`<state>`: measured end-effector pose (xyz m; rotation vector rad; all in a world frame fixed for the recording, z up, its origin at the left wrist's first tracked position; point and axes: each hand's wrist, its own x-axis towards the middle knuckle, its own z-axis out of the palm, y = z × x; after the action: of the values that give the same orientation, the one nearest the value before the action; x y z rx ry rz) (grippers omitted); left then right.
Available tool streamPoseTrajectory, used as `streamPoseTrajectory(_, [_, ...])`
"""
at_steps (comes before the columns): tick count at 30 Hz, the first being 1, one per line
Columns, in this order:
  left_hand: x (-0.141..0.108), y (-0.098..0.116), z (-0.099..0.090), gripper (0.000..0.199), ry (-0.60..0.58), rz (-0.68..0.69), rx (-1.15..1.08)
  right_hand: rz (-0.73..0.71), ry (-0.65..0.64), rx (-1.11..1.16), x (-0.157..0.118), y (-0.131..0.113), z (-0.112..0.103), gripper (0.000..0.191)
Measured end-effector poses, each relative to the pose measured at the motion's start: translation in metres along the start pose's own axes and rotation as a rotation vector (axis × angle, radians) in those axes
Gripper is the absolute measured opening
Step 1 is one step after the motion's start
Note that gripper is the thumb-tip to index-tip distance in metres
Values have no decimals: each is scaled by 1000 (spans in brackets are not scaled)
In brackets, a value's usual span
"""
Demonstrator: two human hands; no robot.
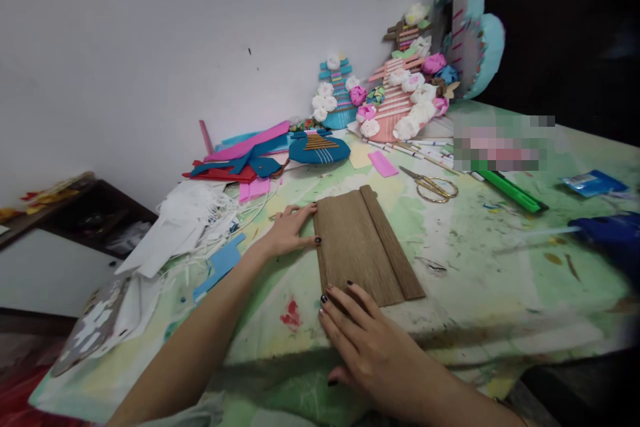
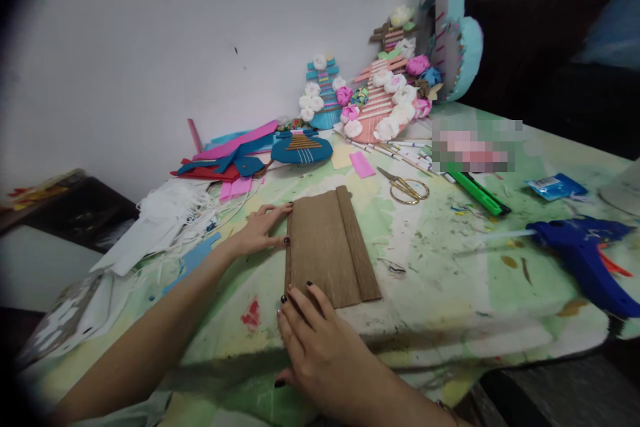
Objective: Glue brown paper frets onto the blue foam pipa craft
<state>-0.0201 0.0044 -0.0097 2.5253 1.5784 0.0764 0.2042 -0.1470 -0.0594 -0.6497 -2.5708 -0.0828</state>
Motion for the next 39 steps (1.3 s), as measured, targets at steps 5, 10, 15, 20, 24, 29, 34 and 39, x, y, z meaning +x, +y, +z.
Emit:
streamPoseTrajectory(5, [-13,11,15,61,222,-140,-154,-3,18,9,0,0,1,58])
streamPoseTrajectory(10, [-10,43,28,66,146,-115,-84,1,18,24,-1,0,1,59])
streamPoseTrajectory(15, [7,61,37,65,81,-172,52,-3,18,20,-2,0,-1,59])
streamPoseTrajectory(20, [11,64,42,67,88,-185,100,-4,9,30,-1,-1,-1,61])
streamPoseTrajectory(24, [12,66,41,70,79,-192,93,10,11,47,0,0,-2,58])
streamPoseTrajectory(29, [9,68,38,69,126,-195,60,24,10,37,0,-1,0,60])
streamPoseTrajectory(34, [-5,78,38,67,164,-150,-20,31,178,56,-4,-1,5,46])
streamPoseTrajectory(39, [-13,93,45,74,79,-111,49,11,348,217,-3,2,-5,26])
